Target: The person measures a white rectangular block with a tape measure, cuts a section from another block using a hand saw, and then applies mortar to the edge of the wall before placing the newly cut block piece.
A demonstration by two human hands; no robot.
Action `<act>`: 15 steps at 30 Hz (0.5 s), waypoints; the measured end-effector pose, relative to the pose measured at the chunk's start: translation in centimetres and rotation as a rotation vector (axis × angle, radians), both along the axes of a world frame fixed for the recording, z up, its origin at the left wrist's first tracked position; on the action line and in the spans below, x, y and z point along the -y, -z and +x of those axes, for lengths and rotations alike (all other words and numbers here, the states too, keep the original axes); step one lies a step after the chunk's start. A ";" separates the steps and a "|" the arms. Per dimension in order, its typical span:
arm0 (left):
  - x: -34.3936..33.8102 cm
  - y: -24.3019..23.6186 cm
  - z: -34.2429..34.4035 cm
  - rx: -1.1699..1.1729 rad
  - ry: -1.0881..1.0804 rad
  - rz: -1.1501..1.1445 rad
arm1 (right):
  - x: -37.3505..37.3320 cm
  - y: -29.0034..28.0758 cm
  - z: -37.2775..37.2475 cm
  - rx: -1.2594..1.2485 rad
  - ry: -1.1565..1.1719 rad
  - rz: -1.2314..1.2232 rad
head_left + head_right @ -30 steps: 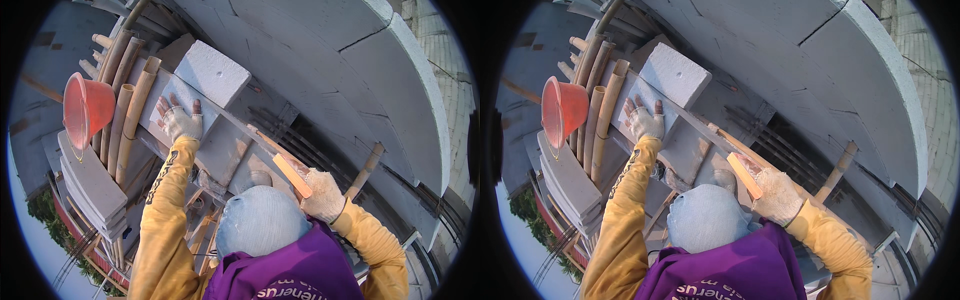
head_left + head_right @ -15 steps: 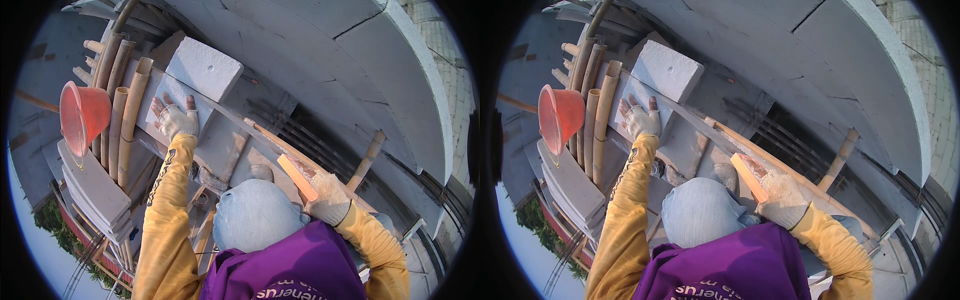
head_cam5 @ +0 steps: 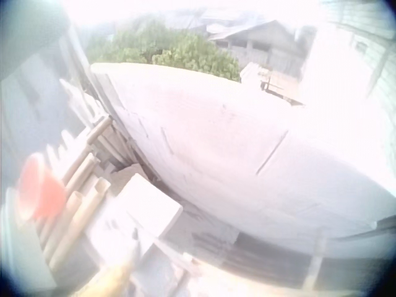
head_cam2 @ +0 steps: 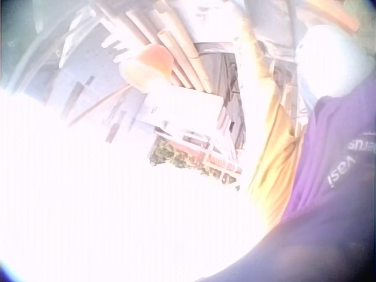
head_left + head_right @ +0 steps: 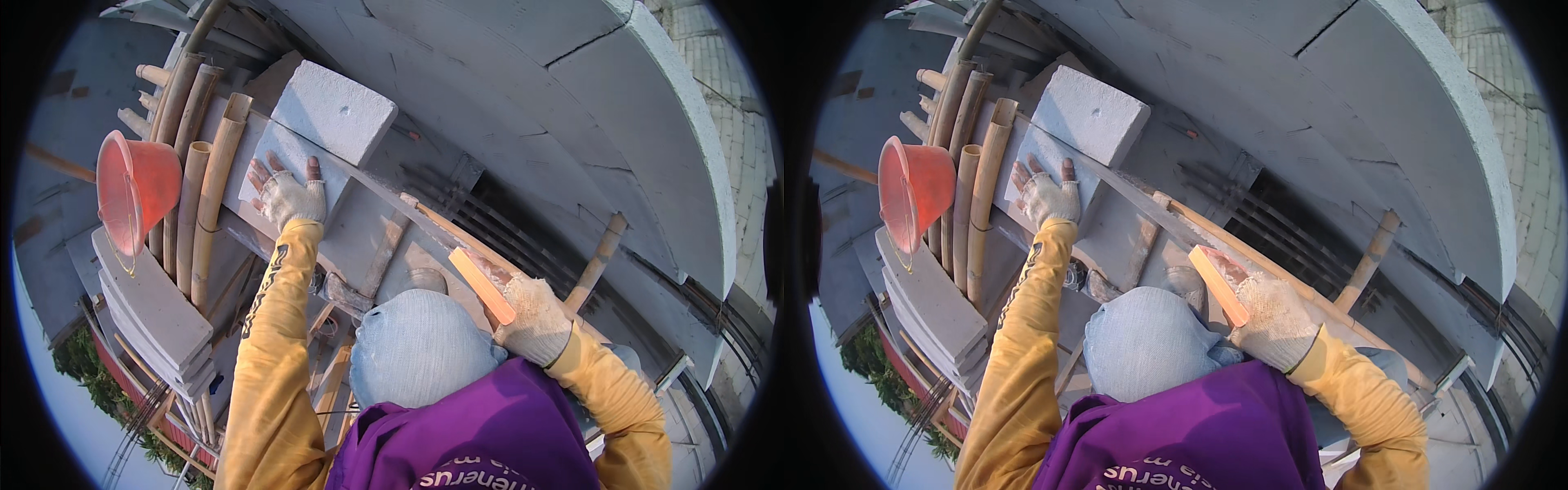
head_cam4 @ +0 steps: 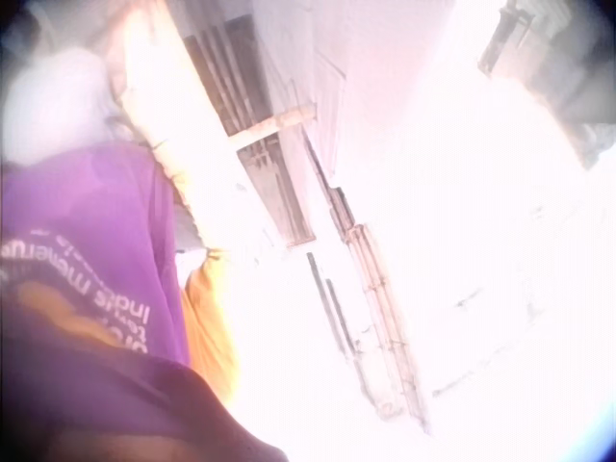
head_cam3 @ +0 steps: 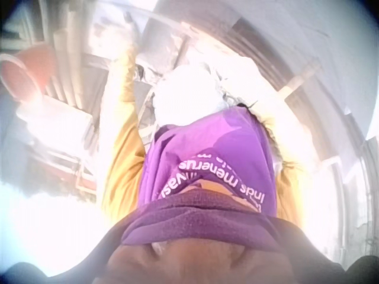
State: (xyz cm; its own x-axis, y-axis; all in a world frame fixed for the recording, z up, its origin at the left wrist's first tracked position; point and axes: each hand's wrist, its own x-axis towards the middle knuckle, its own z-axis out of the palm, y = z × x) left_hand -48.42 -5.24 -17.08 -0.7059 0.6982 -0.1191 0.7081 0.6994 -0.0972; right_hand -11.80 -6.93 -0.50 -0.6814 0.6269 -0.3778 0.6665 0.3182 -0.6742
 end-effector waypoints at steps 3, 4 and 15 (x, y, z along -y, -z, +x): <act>-0.4 -0.2 0.7 0.002 0.002 -0.005 | 1.1 1.4 0.0 0.111 -0.015 -0.008; -0.1 -0.3 0.9 0.011 0.001 -0.025 | -0.3 2.4 -2.8 -0.051 0.055 0.113; 0.5 -0.8 0.5 0.097 0.025 -0.035 | -3.7 6.5 -10.8 -0.160 -0.057 0.236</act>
State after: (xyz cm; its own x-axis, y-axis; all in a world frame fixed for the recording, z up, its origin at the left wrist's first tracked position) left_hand -47.94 -5.78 -16.29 -0.6722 0.7097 -0.2106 0.7326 0.6787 -0.0514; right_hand -22.62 -3.21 -7.00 -0.7569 0.6440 -0.1108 0.5344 0.5125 -0.6722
